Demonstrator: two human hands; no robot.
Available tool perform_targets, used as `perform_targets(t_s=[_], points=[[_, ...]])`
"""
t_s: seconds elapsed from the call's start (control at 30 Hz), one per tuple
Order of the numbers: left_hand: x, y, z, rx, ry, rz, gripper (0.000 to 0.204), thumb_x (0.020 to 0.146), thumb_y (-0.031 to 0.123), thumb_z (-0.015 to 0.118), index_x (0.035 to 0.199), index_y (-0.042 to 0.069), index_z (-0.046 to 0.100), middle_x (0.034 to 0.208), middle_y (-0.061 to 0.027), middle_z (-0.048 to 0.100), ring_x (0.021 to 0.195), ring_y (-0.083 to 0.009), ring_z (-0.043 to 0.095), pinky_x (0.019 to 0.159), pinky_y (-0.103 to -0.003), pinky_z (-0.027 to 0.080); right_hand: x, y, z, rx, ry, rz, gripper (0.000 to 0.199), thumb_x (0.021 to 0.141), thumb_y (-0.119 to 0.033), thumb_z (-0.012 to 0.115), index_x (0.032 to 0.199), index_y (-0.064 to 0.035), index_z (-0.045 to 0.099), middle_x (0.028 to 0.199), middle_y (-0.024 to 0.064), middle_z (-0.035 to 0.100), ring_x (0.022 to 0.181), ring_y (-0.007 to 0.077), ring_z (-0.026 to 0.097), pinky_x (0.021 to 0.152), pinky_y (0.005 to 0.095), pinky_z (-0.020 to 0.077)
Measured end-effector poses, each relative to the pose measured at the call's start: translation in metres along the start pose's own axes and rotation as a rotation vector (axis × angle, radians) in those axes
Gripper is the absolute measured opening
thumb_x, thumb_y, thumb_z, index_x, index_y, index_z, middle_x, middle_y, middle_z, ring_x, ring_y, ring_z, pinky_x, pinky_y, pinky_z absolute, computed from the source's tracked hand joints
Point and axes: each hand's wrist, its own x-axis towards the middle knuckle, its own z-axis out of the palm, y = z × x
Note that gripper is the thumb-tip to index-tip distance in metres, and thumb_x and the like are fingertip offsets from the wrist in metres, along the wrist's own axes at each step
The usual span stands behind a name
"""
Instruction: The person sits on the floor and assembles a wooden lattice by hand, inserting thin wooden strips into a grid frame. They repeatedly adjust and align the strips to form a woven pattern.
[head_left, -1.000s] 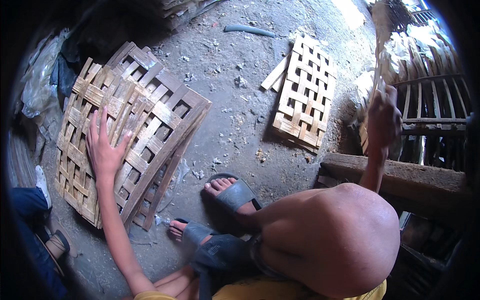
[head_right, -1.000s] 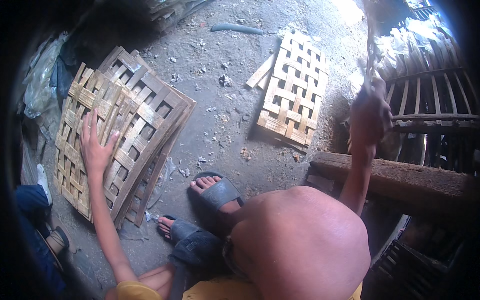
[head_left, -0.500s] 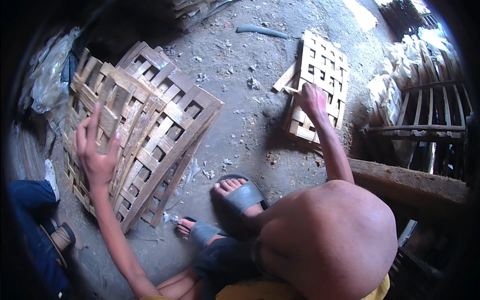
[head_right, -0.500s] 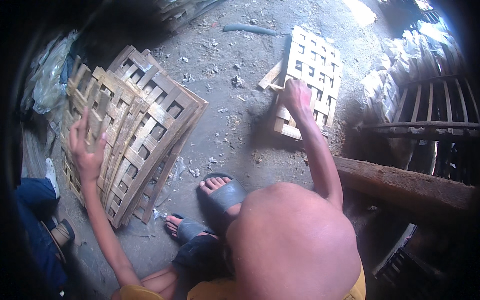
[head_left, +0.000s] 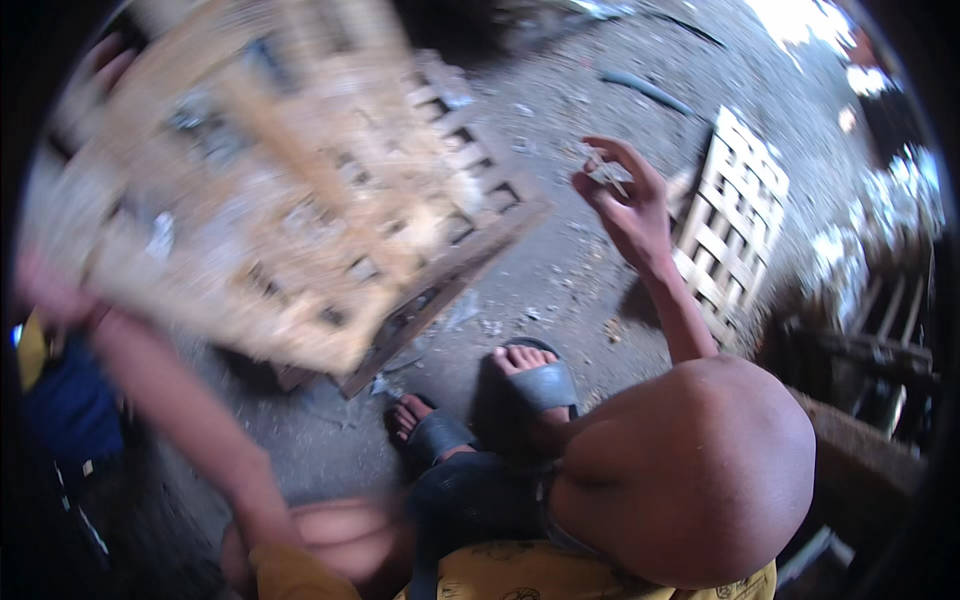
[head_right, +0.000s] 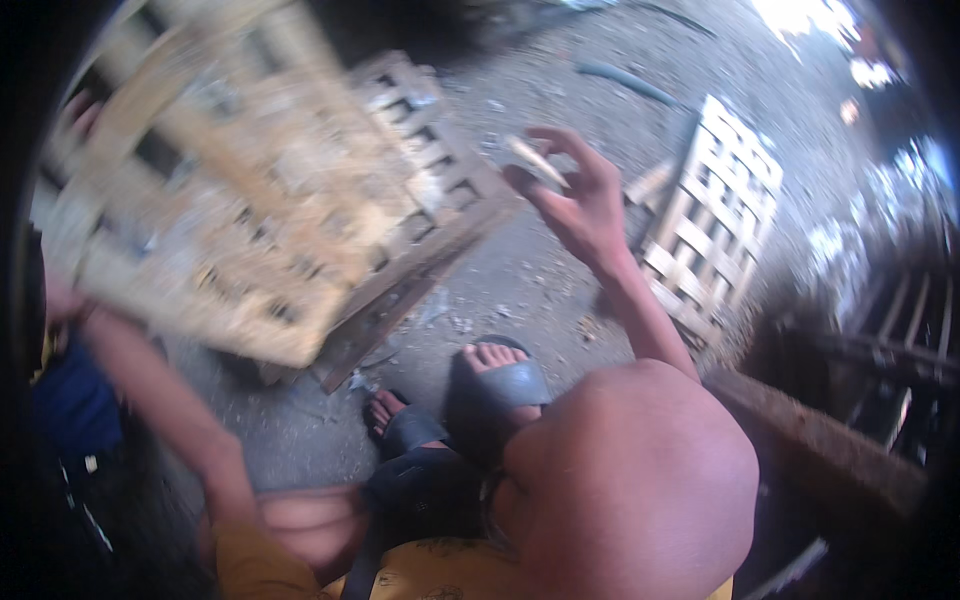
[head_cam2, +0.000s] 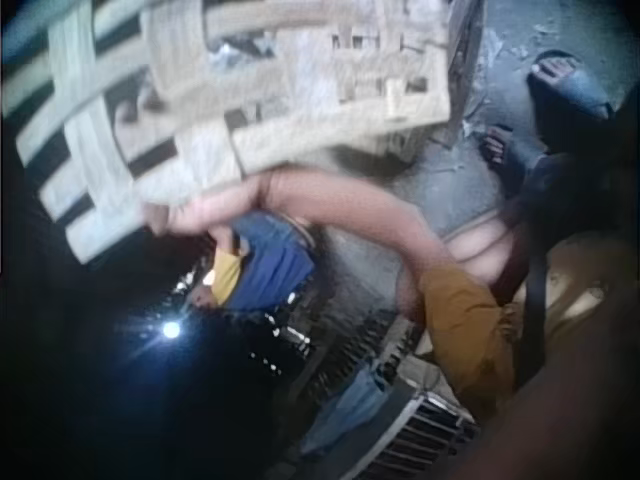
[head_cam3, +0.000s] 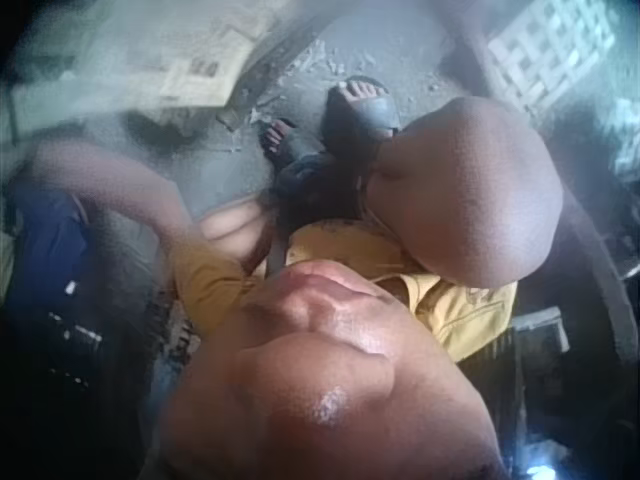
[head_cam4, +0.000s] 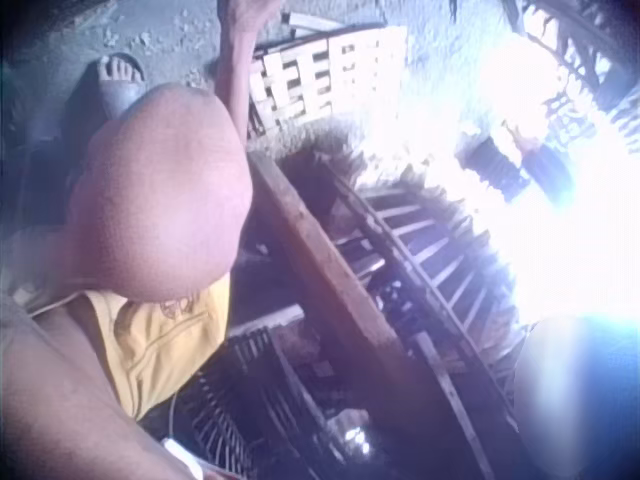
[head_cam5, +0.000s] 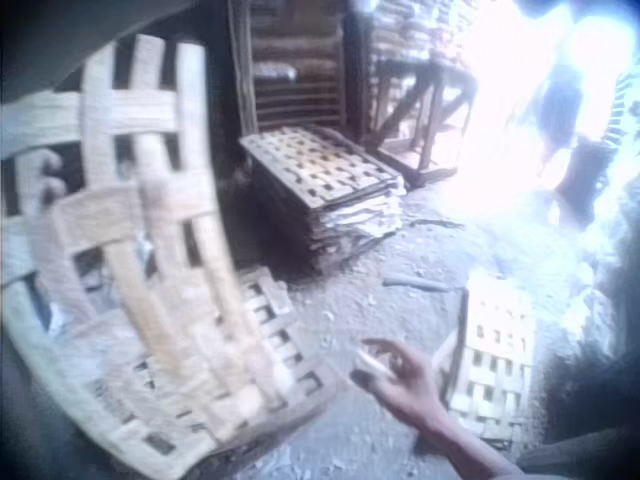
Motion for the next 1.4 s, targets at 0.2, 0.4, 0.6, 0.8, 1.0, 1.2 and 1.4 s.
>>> perform_targets(t_s=[0.2, 0.4, 0.6, 0.8, 1.0, 1.2, 1.4], points=[[-0.065, -0.105, 0.036, -1.015, -0.598, -0.682, 0.063, 0.104, 0.037, 0.045, 0.148, -0.008, 0.045, 0.137, -0.0286, 0.06, 0.123, -0.0396, 0.063, 0.109, -0.049, 0.051, -0.009, 0.037, 0.004, -0.077, -0.043, 0.078, 0.058, 0.091, -0.044, 0.075, 0.131, -0.0027, 0.068, 0.112, 0.0092, 0.073, 0.102, 0.0143, 0.067, 0.087, 0.0351, 0.054], [-0.116, -0.149, 0.071, -0.859, -0.454, -0.868, 0.064, 0.106, 0.046, 0.044, 0.144, -0.005, 0.05, 0.133, -0.0244, 0.065, 0.12, -0.0354, 0.066, 0.105, -0.048, 0.053, -0.069, 0.052, -0.037, 0.251, -0.147, 0.553, 0.05, 0.092, -0.035, 0.082, 0.124, -0.0012, 0.065, 0.106, 0.0059, 0.072, 0.089, 0.0124, 0.068, 0.075, 0.0269, 0.0529], [-0.128, -0.153, 0.102, -0.163, -0.462, -0.807, 0.074, 0.109, 0.058, 0.033, 0.156, 0.0, 0.038, 0.155, -0.0172, 0.051, 0.136, -0.0299, 0.055, 0.117, -0.046, 0.042, -0.095, 0.015, -0.102, 0.235, 0.142, 0.496, 0.036, 0.095, -0.024, 0.075, 0.123, -0.0026, 0.066, 0.102, 0.0038, 0.07, 0.09, 0.0135, 0.065, 0.08, 0.029, 0.0511], [-0.129, -0.149, 0.05, 0.052, -0.597, -0.631, 0.077, 0.107, 0.064, 0.023, 0.161, 0.01, 0.034, 0.159, -0.0168, 0.047, 0.149, -0.0311, 0.042, 0.122, -0.053, 0.031, -0.116, -0.139, -0.155, -0.957, 0.512, 0.072, 0.024, 0.1, -0.025, 0.066, 0.112, -0.0071, 0.076, 0.079, 0.002, 0.07, 0.065, 0.0147, 0.061, 0.061, 0.0344, 0.05], [-0.125, -0.189, 0.024, 0.028, -0.555, -0.744, 0.075, 0.108, 0.063, 0.026, 0.162, 0.011, 0.032, 0.158, -0.0167, 0.048, 0.147, -0.0313, 0.044, 0.121, -0.055, 0.03, -0.076, -0.028, -0.204, -1.574, 0.194, 0.446, 0.03, 0.092, -0.017, 0.061, 0.119, -0.0122, 0.072, 0.091, 0.0184, 0.075, 0.087, 0.0385, 0.073, 0.077, 0.0497, 0.0591], [-0.144, -0.187, 0.013, 0.252, -0.696, -0.609, 0.069, 0.108, 0.057, 0.033, 0.161, 0.012, 0.034, 0.159, -0.0159, 0.046, 0.147, -0.0318, 0.043, 0.122, -0.053, 0.029, -0.039, 0.112, -0.141, -1.452, -0.009, 0.374, 0.013, 0.082, -0.01, 0.065, 0.084, 0.0018, 0.071, 0.078, 0.0222, 0.071, 0.074, 0.0371, 0.074, 0.064, 0.0495, 0.0583], [-0.132, -0.206, -0.036, 0.984, -0.913, 0.032, 0.082, 0.099, 0.047, 0.065, 0.163, 0.011, 0.03, 0.167, -0.0177, 0.032, 0.155, -0.039, 0.027, 0.126, -0.053, 0.02, -0.031, 0.163, -0.126, -1.372, 0.068, 0.404, 0.022, 0.084, -0.018, 0.068, 0.097, -0.0007, 0.072, 0.09, 0.0214, 0.072, 0.085, 0.0378, 0.073, 0.072, 0.0497, 0.0566]])
